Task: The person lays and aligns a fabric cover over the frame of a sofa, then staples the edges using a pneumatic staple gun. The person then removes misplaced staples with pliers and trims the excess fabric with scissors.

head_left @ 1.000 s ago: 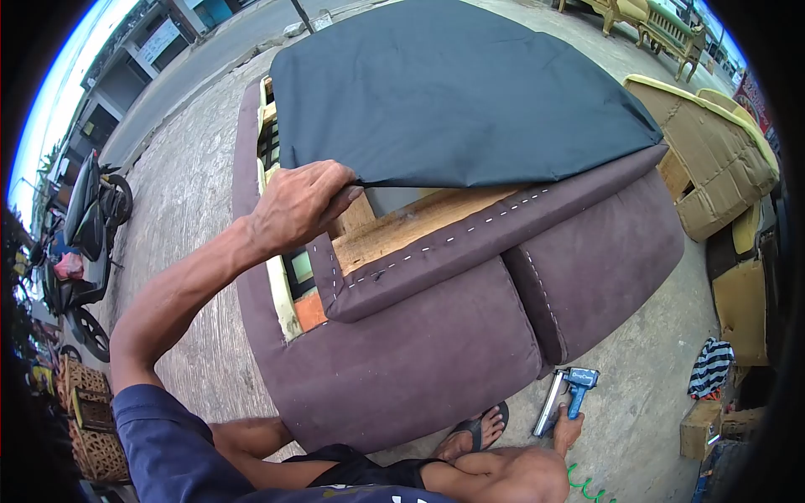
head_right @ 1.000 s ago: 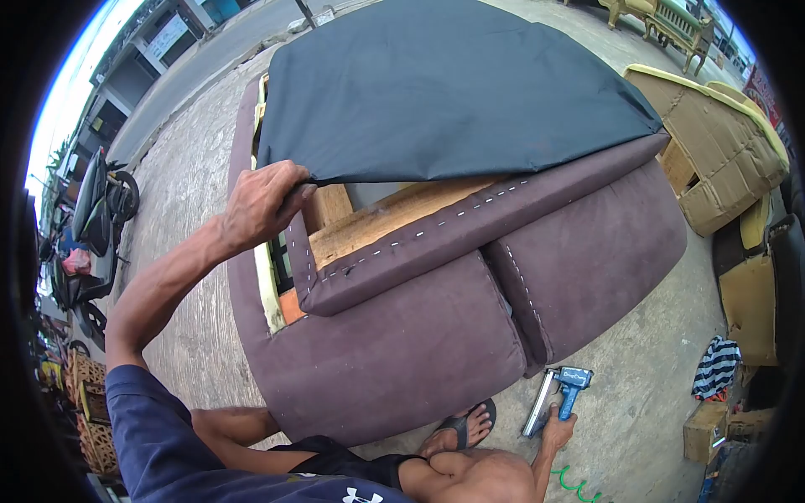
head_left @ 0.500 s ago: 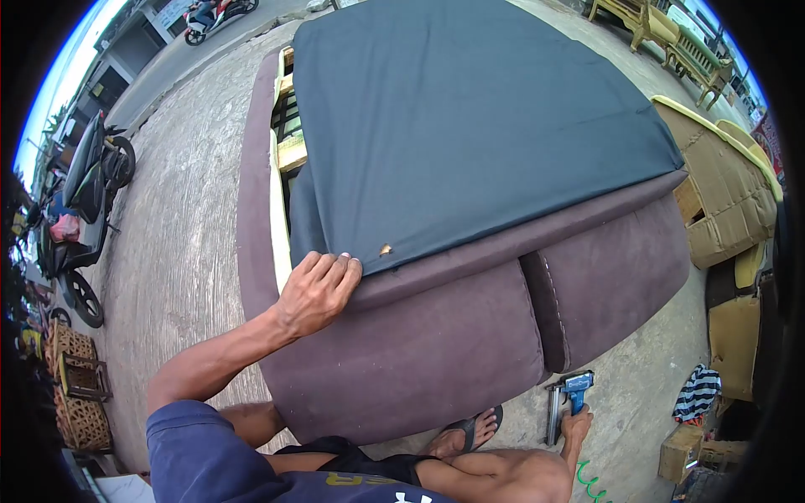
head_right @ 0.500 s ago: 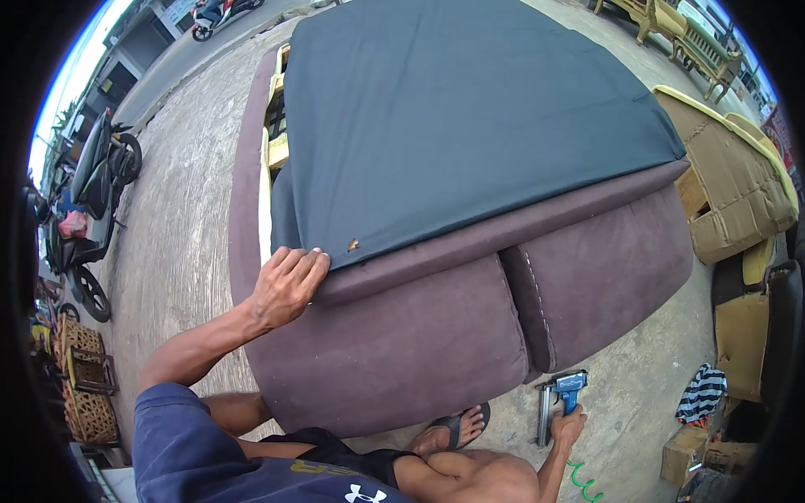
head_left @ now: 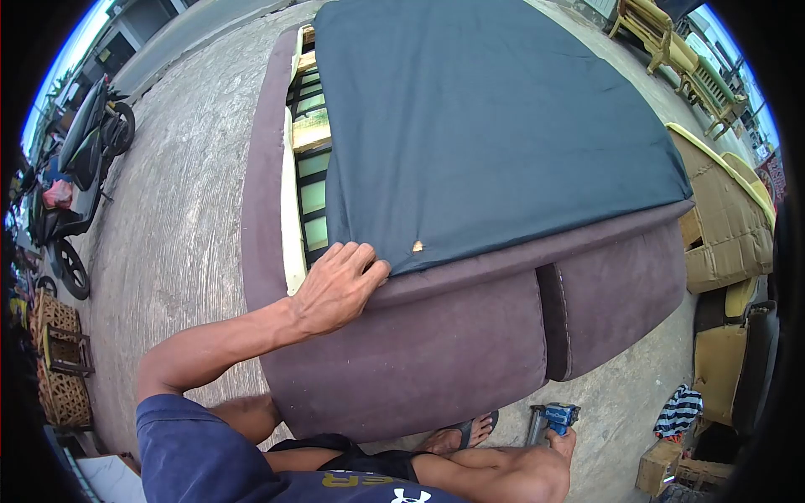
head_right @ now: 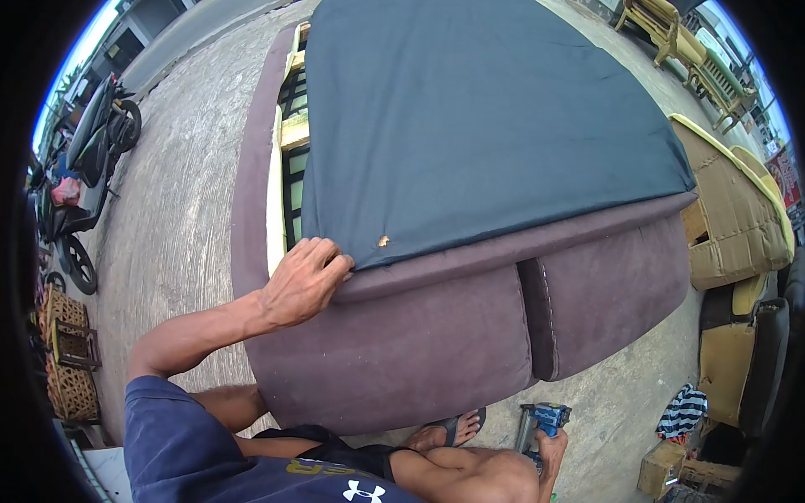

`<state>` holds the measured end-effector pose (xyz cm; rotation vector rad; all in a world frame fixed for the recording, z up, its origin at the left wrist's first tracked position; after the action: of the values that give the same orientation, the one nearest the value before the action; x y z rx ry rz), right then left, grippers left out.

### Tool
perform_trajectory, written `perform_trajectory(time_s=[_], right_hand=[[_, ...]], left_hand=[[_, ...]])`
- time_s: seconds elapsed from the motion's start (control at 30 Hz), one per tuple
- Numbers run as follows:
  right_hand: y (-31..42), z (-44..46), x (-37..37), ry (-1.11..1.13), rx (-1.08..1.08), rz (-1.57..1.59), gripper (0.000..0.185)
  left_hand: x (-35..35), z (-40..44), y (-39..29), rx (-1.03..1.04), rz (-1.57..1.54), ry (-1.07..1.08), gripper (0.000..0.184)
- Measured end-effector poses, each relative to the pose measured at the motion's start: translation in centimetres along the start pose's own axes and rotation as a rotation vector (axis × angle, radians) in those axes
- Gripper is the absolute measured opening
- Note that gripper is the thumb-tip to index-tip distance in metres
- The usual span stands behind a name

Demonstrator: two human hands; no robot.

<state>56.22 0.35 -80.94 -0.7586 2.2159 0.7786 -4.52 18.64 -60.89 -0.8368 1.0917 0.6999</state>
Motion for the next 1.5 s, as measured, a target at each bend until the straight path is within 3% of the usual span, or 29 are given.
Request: perform_trajectory(time_s=[0.13, 0.23, 0.5, 0.57, 0.7, 0.8, 1.07, 1.23, 1.43, 1.5], right_hand=[[1.5, -2.1, 1.2, -0.042, -0.02, 0.113, 0.024], [2.9, -4.7, 1.1, -0.023, -0.052, 0.151, 0.026], [12.9, -11.5, 3.6, 0.585, -0.347, -0.072, 0.03], [15.0, -13.0, 5.1, 0.741, -0.436, -0.115, 0.032], [16.0, -14.2, 6.2, 0.883, -0.508, -0.132, 0.035], [13.8, -12.2, 5.2, 0.795, -0.429, -0.086, 0.037], [0.4, -4.2, 2.9, 0.18, -0.042, 0.261, 0.043], [-5.2, 1.8, 5.1, -0.043, 0.014, 0.51, 0.048], [-8.4, 5.8, 5.7, 0.002, -0.045, 0.522, 0.05], [-7.0, 5.7, 5.6, -0.041, -0.034, 0.432, 0.051]], left_hand=[[-1.3, 1.1, 0.8, -0.162, -0.266, -0.001, 0.017], [-2.1, 1.7, 2.1, -0.132, -0.185, 0.069, 0.014], [-6.8, 3.7, 3.0, -0.143, -0.15, -0.028, 0.01], [-6.2, 2.6, 1.9, -0.09, -0.116, -0.038, 0.014], [-2.5, -0.7, -1.3, 0.233, 0.257, -0.072, 0.025], [-0.5, -1.7, -1.9, 0.228, 0.269, -0.058, 0.025], [-0.2, -1.9, -2.5, 0.253, 0.351, -0.013, 0.015], [-0.6, -1.6, -2.0, 0.216, 0.289, -0.068, 0.021], [-7.3, 1.7, -2.4, 0.215, 0.336, -0.362, 0.028], [-9.3, 3.4, -2.7, 0.113, 0.17, -0.631, 0.021]])
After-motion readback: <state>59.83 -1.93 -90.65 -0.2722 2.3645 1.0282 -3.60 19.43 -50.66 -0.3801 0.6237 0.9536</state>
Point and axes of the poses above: each hand's wrist, its own z-axis towards the middle knuckle, its own x-axis out of the palm, y = z × x, the point moved 3 cm from there along z, towards the middle knuckle, and after that the axes turned 5 degrees about -z, right-handed, at the moved point
